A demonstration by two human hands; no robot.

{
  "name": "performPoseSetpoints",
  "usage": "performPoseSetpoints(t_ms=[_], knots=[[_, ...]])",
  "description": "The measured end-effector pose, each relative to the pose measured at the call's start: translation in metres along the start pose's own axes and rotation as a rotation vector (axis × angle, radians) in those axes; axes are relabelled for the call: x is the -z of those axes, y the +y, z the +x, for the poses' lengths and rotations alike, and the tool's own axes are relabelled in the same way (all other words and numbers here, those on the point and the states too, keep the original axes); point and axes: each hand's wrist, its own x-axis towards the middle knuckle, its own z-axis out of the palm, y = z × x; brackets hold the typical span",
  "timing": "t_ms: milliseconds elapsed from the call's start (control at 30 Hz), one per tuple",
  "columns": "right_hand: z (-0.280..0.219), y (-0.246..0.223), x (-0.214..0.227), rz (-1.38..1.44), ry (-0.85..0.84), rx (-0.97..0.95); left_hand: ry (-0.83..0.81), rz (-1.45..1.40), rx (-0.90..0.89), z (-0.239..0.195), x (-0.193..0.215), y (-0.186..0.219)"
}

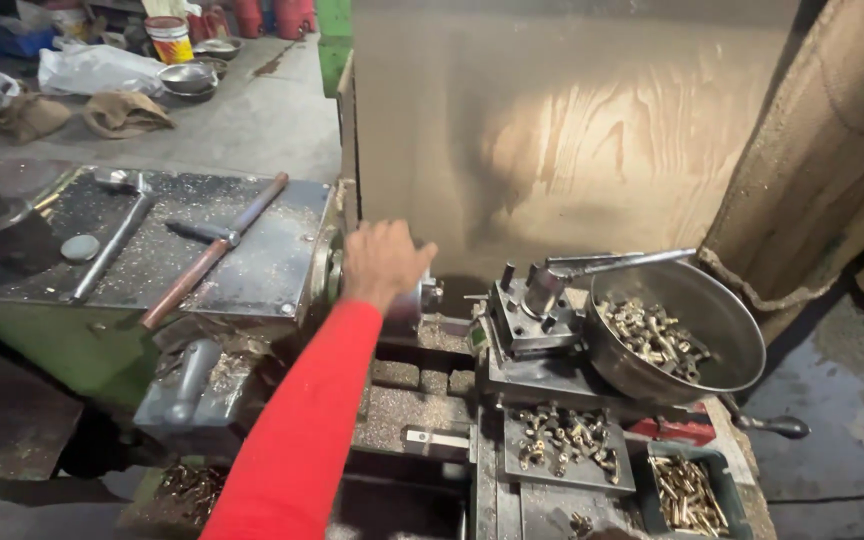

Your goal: The person operates a metal lathe, repeatedly picking small metal parts from a container, inserting them into the chuck, tightening with a chuck key, and then removing them. The person places the processed parts into a tray on the right side of the machine.

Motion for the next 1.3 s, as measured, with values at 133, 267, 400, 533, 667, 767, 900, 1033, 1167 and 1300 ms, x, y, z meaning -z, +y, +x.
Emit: performPoseSetpoints(t_ms=[133,267,400,533,667,767,900,1033,1167,1300], knots=[[0.052,-0.322,0.135,-0.023,0.106,0.078,0.493,-0.009,-0.137,-0.044,-0.046,-0.014],[0.076,-0.475,0.192,0.015,0.289,0.439,0.706,-0.004,-0.127,-0.081,-0.087,-0.020],[0.129,-0.535,0.214,0.028,0.416,0.682,0.507,0.073,-0.044,-0.091,-0.121,-0.031],[0.206,-0.580,0.224,-0.064,0.467,0.687,0.551,0.292,-0.108,-0.096,-0.114,-0.031],[0.322,-0.600,0.203,0.056,0.473,0.831,0.461,0.297,-0.098,-0.103,-0.100,-0.026],[0.363,-0.620,0.190,-0.280,0.436,0.753,0.421,0.236,-0.107,-0.104,-0.100,-0.030],[0.349,-0.630,0.205,-0.326,0.443,0.659,0.402,0.183,-0.111,-0.104,-0.095,-0.036],[0.331,-0.605,0.227,-0.175,0.534,0.826,0.357,0.089,-0.143,-0.101,-0.091,-0.034],[0.298,-0.567,0.271,-0.110,0.817,0.703,0.302,-0.005,-0.172,-0.093,-0.090,-0.035],[0.291,-0.523,0.304,-0.266,0.693,0.517,0.495,0.012,-0.266,-0.093,-0.108,-0.048]])
